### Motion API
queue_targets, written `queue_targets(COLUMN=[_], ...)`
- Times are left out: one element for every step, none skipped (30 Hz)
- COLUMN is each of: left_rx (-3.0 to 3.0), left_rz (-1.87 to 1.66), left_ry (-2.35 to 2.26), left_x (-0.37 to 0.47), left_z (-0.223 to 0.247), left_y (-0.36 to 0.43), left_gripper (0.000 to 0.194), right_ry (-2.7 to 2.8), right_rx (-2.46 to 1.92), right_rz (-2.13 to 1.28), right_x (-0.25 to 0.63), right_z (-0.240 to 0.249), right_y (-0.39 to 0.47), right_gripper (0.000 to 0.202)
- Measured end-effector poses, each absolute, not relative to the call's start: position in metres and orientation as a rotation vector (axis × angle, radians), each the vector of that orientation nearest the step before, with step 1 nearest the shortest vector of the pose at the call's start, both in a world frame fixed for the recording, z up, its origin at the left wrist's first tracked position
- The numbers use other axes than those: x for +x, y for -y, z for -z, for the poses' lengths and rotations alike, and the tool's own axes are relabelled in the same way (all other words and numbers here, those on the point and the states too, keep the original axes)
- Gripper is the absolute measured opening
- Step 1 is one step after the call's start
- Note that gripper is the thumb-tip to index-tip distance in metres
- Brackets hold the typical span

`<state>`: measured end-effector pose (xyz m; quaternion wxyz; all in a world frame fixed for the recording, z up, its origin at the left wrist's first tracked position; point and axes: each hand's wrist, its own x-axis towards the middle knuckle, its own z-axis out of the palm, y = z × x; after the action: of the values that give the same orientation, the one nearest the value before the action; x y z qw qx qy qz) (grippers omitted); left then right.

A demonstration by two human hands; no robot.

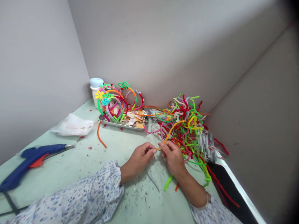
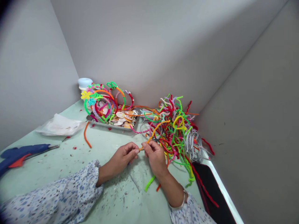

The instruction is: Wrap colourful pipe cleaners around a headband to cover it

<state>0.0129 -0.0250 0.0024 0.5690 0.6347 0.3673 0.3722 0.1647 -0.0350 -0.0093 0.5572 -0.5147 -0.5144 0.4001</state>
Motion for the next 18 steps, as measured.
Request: queue_targets(left_rx=[1.506, 1.521, 1.536, 1.552, 1.567, 1.576, 1.575, 1.566, 1.549, 1.526, 1.502, 1.482, 1.467, 1.457, 1.451, 1.447, 1.444, 1.444], left_rz=[-0.875, -0.881, -0.888, -0.898, -0.908, -0.917, -0.924, -0.926, -0.925, -0.921, -0.913, -0.904, -0.895, -0.886, -0.877, -0.868, -0.86, -0.853], left_ry=[-0.877, -0.893, -0.911, -0.927, -0.94, -0.947, -0.947, -0.939, -0.924, -0.906, -0.885, -0.864, -0.846, -0.831, -0.821, -0.812, -0.804, -0.796], left_x=[0.0129, 0.0129, 0.0129, 0.0129, 0.0128, 0.0126, 0.0124, 0.0121, 0.0118, 0.0114, 0.011, 0.0108, 0.0106, 0.0106, 0.0107, 0.0109, 0.0112, 0.0116], left_z=[-0.0032, -0.004, -0.0045, -0.0049, -0.005, -0.0049, -0.0044, -0.0036, -0.0027, -0.0017, -0.0007, 0.0001, 0.0006, 0.0007, 0.0004, -0.0003, -0.0014, -0.0027], left_y=[0.0257, 0.0263, 0.0269, 0.0275, 0.0279, 0.0281, 0.0281, 0.0279, 0.0275, 0.0269, 0.0262, 0.0254, 0.0247, 0.024, 0.0235, 0.0232, 0.023, 0.0231], left_gripper=[0.019, 0.019, 0.018, 0.018, 0.018, 0.018, 0.018, 0.018, 0.018, 0.019, 0.019, 0.019, 0.02, 0.021, 0.022, 0.022, 0.023, 0.023], right_ry=[1.221, 1.225, 1.229, 1.234, 1.239, 1.244, 1.251, 1.258, 1.262, 1.263, 1.261, 1.257, 1.252, 1.249, 1.251, 1.257, 1.263, 1.269], right_rx=[-1.229, -1.243, -1.254, -1.263, -1.27, -1.275, -1.276, -1.268, -1.246, -1.209, -1.16, -1.109, -1.066, -1.04, -1.033, -1.043, -1.062, -1.085], right_rz=[-0.923, -0.904, -0.889, -0.878, -0.873, -0.875, -0.887, -0.91, -0.944, -0.99, -1.045, -1.098, -1.139, -1.163, -1.171, -1.165, -1.148, -1.13], right_x=[0.1646, 0.1645, 0.1644, 0.1642, 0.164, 0.1638, 0.1636, 0.1634, 0.1632, 0.1632, 0.1632, 0.1633, 0.1636, 0.1641, 0.1646, 0.1652, 0.1657, 0.1662], right_z=[0.0079, 0.0065, 0.0053, 0.0043, 0.0033, 0.0026, 0.0019, 0.0014, 0.001, 0.0008, 0.0007, 0.0009, 0.0013, 0.0019, 0.0025, 0.0031, 0.0035, 0.0038], right_y=[0.0355, 0.0359, 0.0362, 0.0363, 0.0364, 0.0364, 0.0364, 0.0365, 0.0367, 0.0369, 0.0372, 0.0375, 0.0377, 0.0377, 0.0376, 0.0374, 0.0371, 0.0368], right_gripper=[0.029, 0.03, 0.03, 0.03, 0.031, 0.031, 0.031, 0.03, 0.028, 0.024, 0.02, 0.019, 0.021, 0.024, 0.024, 0.023, 0.022, 0.021])
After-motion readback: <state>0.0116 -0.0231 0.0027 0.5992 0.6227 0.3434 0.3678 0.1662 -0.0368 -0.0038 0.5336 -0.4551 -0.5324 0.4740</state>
